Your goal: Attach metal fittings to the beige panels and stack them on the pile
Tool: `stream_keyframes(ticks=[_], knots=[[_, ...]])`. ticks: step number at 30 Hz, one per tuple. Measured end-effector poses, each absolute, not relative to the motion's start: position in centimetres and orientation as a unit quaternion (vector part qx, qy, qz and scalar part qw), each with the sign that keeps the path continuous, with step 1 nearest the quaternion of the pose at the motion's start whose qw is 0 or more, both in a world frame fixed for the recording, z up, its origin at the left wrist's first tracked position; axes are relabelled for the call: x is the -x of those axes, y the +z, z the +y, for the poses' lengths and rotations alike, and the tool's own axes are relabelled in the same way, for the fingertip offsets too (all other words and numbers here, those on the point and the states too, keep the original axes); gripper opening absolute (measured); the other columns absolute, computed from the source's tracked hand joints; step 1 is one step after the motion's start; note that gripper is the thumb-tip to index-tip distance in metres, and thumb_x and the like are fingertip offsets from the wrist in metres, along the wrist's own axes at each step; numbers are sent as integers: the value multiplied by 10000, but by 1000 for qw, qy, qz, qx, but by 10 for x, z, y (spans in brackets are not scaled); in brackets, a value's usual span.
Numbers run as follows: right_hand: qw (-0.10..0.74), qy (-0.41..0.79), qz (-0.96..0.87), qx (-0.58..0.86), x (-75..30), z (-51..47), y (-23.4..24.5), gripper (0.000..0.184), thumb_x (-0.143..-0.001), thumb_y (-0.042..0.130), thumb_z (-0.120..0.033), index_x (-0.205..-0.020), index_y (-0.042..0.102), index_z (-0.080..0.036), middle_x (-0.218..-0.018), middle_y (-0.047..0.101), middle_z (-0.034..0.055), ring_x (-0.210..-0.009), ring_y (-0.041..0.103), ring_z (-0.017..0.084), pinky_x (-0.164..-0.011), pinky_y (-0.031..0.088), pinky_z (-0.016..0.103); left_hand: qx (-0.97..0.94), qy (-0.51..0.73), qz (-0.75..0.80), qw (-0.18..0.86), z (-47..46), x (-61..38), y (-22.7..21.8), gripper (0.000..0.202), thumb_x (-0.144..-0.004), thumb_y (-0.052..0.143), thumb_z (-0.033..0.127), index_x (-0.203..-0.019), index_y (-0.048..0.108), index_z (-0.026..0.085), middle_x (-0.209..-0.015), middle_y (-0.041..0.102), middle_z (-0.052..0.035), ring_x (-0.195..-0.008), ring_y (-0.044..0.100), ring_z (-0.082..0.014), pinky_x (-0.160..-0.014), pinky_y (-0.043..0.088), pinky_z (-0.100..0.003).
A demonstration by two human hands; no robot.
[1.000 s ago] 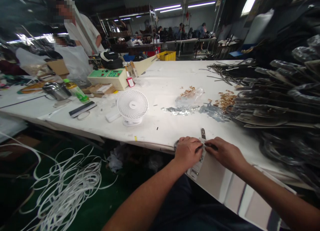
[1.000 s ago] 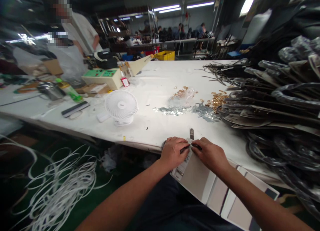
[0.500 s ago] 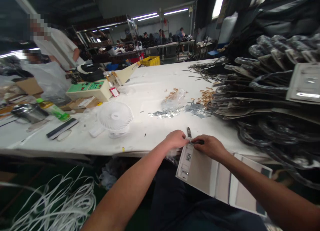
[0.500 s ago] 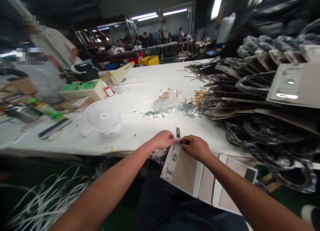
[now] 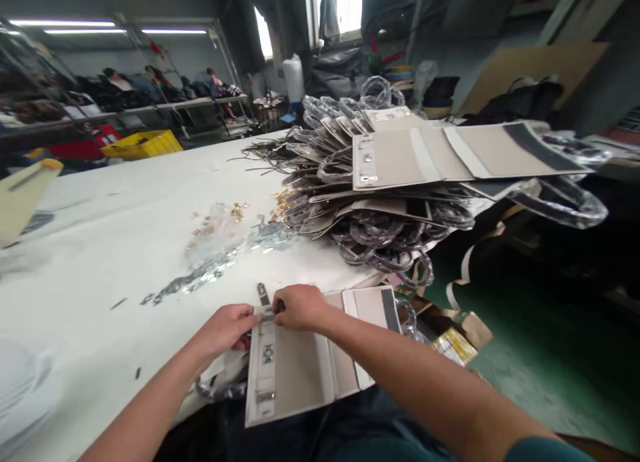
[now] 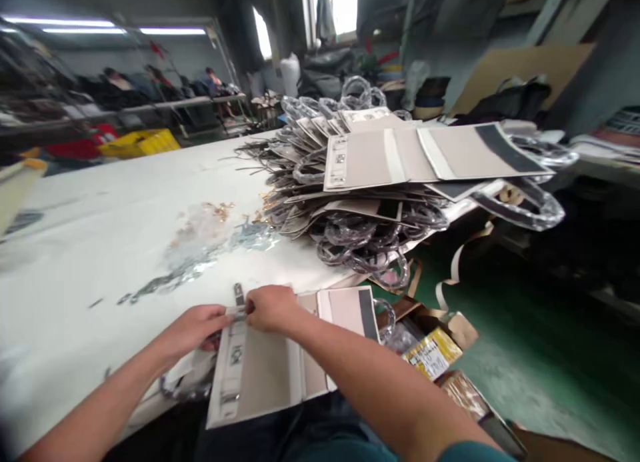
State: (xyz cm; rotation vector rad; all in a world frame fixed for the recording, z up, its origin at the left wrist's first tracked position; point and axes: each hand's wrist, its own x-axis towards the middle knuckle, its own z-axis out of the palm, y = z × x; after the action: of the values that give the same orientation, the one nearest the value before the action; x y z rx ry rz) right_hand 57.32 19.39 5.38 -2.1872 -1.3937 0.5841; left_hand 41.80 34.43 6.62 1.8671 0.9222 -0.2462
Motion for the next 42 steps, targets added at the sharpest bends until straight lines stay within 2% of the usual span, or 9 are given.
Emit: stream_keyframes(ticks=[4,9,15,18,21,23,25,36,42], knots=[[239,221,-512,795,-568,185,49,107,-873,767,-237,-953,817,-287,-955,787,-29,-882,688,211,-697,413,272,-821,-99,360,431,325,-414,67,446,-801,607,645,-672,484,235,-510,464,42,-524,514,-180,-548,368,-286],[215,244,-534,780,-571,190,37,40,-862,787,-232,-890,779,-259,-905,768,-2,-842,668,215,-657,358,286,-824,-52,403,395,322,-410,55,306,-831,672,346,-613,518,196,-534,407,61,-589,410,-128,-595,253,-284],[216,251,-555,763,-571,186,37,47,-867,726,-261,-830,755,-254,-839,748,-10,-784,660,208,-665,406,293,-830,-40,403,383,318,-405,45,256,-872,716,310,-675,619,179,-632,530,45,-675,488,-143,-634,308,-278],[338,275,-527,730,-570,178,55,173,-874,763,-396,-822,772,-231,-696,694,2,-612,611,183,-553,408,280,-830,-44,404,383,317,-404,42,207,-868,726,329,-731,685,180,-674,585,22,-685,522,-157,-649,354,-281],[569,271,-420,653,-563,173,82,356,-904,825,-530,-789,714,-212,-577,583,-21,-450,493,148,-423,363,264,-825,-49,407,389,319,-404,40,143,-853,736,322,-813,750,184,-733,653,-7,-693,564,-171,-659,398,-286],[708,250,-361,553,-554,177,95,389,-918,850,-466,-723,626,-216,-584,536,-45,-439,462,130,-420,395,258,-823,-52,406,394,321,-405,39,132,-848,739,311,-828,771,185,-750,672,-20,-704,587,-180,-662,417,-289],[789,223,-336,463,-546,186,97,410,-912,840,-371,-664,556,-209,-602,508,-54,-445,450,118,-426,417,255,-821,-56,404,399,323,-407,39,119,-836,746,287,-797,775,178,-734,667,-27,-706,595,-186,-663,431,-290],[842,198,-225,448,-539,217,65,278,-775,716,-262,-615,493,-218,-565,418,-68,-408,349,100,-359,332,237,-795,-72,403,447,329,-413,39,126,-792,796,219,-704,733,154,-656,627,-19,-660,581,-177,-637,430,-295],[800,165,-351,457,-520,216,61,392,-900,764,-260,-628,483,-228,-560,456,-62,-412,402,118,-396,366,265,-764,-70,424,481,328,-413,48,258,-777,794,158,-580,627,163,-562,510,9,-649,536,-171,-661,407,-307]])
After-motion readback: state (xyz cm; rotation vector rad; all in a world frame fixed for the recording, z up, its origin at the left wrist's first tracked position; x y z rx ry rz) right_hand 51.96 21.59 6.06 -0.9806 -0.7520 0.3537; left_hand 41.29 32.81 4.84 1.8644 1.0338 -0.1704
